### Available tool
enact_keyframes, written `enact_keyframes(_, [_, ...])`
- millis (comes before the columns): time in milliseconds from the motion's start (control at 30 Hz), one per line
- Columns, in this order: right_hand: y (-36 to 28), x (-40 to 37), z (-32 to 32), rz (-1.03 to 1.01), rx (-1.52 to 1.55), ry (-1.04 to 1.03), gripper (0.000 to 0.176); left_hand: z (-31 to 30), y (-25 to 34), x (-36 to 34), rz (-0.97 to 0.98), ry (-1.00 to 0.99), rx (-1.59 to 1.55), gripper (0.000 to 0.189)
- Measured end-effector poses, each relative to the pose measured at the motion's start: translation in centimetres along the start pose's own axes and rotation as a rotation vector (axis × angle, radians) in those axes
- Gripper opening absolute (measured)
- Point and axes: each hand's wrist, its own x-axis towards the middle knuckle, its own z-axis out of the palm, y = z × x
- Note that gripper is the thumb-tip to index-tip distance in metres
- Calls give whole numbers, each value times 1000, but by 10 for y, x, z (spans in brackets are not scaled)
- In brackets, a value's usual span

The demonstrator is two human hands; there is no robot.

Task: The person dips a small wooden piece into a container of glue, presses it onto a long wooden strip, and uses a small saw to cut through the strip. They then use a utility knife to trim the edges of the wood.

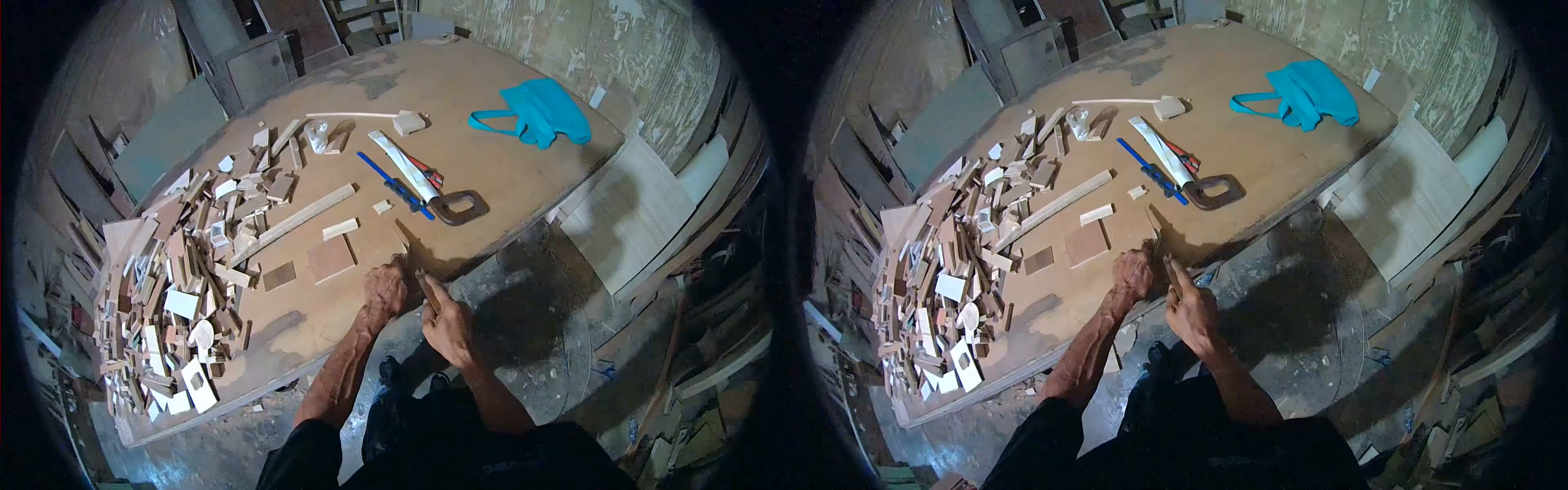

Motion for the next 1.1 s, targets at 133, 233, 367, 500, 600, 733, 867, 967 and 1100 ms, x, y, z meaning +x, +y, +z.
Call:
enact_keyframes(133, [9, -26, -4, -39, 76, 45, 58, 3, -3, 2, -7, -17, 34, 47])
enact_keyframes(233, [6, -47, -18, -22, 65, 43, 58, 3, 3, 3, -41, -55, 66, 43])
enact_keyframes(367, [14, -15, 3, 69, -12, -27, 59, 11, 1, -1, -40, -29, 43, 37])
enact_keyframes(500, [-7, -7, -2, 228, -41, -127, 55, -10, 8, 0, -61, -59, -2, 32])
enact_keyframes(600, [20, -32, 10, -13, 62, 58, 59, -2, 1, 1, -48, -8, 35, 35])
enact_keyframes(733, [11, -41, -5, -35, 49, 61, 57, -3, 3, -1, -51, 8, -2, 35])
enact_keyframes(867, [-5, -12, 2, 104, -7, -11, 52, -7, 6, 2, -76, -41, 25, 32])
enact_keyframes(967, [-4, -28, -11, 141, 38, -59, 52, -6, 11, 4, -95, -11, 14, 34])
enact_keyframes(1100, [9, -48, -9, -66, 131, 87, 53, -6, 11, 2, -98, -25, 36, 31])
